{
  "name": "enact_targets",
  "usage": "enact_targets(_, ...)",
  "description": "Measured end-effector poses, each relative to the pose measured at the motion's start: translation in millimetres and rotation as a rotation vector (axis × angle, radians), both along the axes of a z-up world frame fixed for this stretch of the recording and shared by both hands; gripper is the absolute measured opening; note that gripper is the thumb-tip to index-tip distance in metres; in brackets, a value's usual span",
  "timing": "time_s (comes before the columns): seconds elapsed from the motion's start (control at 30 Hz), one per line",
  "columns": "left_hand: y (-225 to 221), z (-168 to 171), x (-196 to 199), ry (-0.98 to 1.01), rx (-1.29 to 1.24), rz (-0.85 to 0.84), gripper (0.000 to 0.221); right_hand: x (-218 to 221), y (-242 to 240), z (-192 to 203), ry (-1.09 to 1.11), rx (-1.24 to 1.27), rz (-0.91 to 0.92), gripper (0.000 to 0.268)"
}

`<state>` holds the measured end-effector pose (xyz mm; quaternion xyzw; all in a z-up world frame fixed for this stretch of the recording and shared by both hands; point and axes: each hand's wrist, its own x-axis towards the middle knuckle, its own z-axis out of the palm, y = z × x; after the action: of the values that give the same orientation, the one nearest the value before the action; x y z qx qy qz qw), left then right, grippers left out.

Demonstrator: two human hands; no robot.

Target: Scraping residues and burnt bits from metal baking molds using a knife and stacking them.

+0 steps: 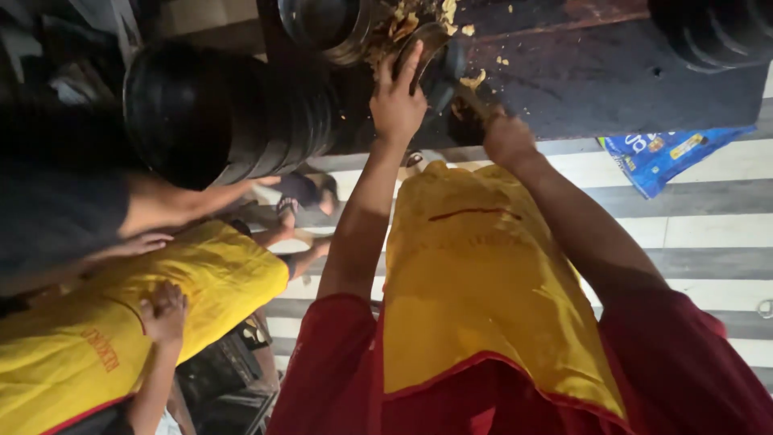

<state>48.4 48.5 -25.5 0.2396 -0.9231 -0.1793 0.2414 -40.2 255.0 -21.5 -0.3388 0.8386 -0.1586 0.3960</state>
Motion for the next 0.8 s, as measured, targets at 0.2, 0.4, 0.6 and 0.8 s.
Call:
enact_targets(0.2, 2.0, 33.5, 5.1, 0.007, 0.116, 0.015, 0.081, -1.0, 4.4, -40.3, -0.126, -0.085, 0.065, 0.038)
enact_targets(0.4, -19.4, 46.4, -7.5, -0.276, 0.463, 0.06, 0.062, -31.0, -48.2, -13.4, 0.291, 0.171, 0.246, 0.056)
enact_targets(0.6, 1.0, 18.0, -0.8, -0.035, 0.385, 0.062, 0.055, -32.8, -15.5, -57.0, 0.274, 0.095, 0.305, 0.043)
enact_targets(0.8, -12.9, 24.8, 17.3, 0.057, 0.425, 0.305, 0.052, -23.6, 1.5, -29.9, -0.297, -0.278, -0.356, 0.023)
